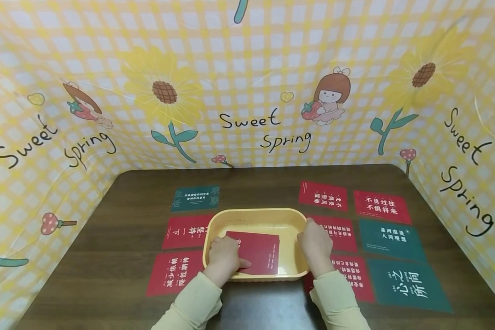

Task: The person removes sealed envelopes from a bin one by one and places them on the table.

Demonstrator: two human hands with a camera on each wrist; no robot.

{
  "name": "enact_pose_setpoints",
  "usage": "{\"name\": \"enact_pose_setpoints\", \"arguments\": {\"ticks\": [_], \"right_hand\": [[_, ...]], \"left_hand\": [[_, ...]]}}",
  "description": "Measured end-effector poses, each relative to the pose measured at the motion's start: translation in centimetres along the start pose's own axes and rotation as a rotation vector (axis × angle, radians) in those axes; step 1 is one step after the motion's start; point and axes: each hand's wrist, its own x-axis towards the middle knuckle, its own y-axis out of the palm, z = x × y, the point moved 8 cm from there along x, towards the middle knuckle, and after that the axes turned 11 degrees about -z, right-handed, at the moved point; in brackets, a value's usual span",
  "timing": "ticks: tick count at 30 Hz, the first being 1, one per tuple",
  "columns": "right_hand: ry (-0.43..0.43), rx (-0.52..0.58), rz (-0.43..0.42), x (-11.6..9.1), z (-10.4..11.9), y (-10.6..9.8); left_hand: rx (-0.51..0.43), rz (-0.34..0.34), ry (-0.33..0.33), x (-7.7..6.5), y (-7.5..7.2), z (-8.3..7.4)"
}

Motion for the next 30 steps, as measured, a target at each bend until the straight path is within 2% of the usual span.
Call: {"name": "enact_pose_setpoints", "arguments": {"ticks": [15,19,26,30], "right_hand": [[0.011,0.000,0.002,0.22,0.07,-0.09],[0.008,-0.001,0.009,0.10,0.07,-0.09],[0.003,0.000,0.004,0.08,-0.04,0.03],[0.000,-0.001,0.003,-0.05,0.04,-0.12]], "left_hand": [[0.001,-0.037,-0.007,0.00,-0.05,-0.01],[-0.076,-0.060,-0.042,-0.03,-0.09,0.20],[-0.278,-0.091,-0.092,-0.03,-0.16,0.63],[-0.401,-0.087,-0.075,0.12,-0.40,0.81]]}}
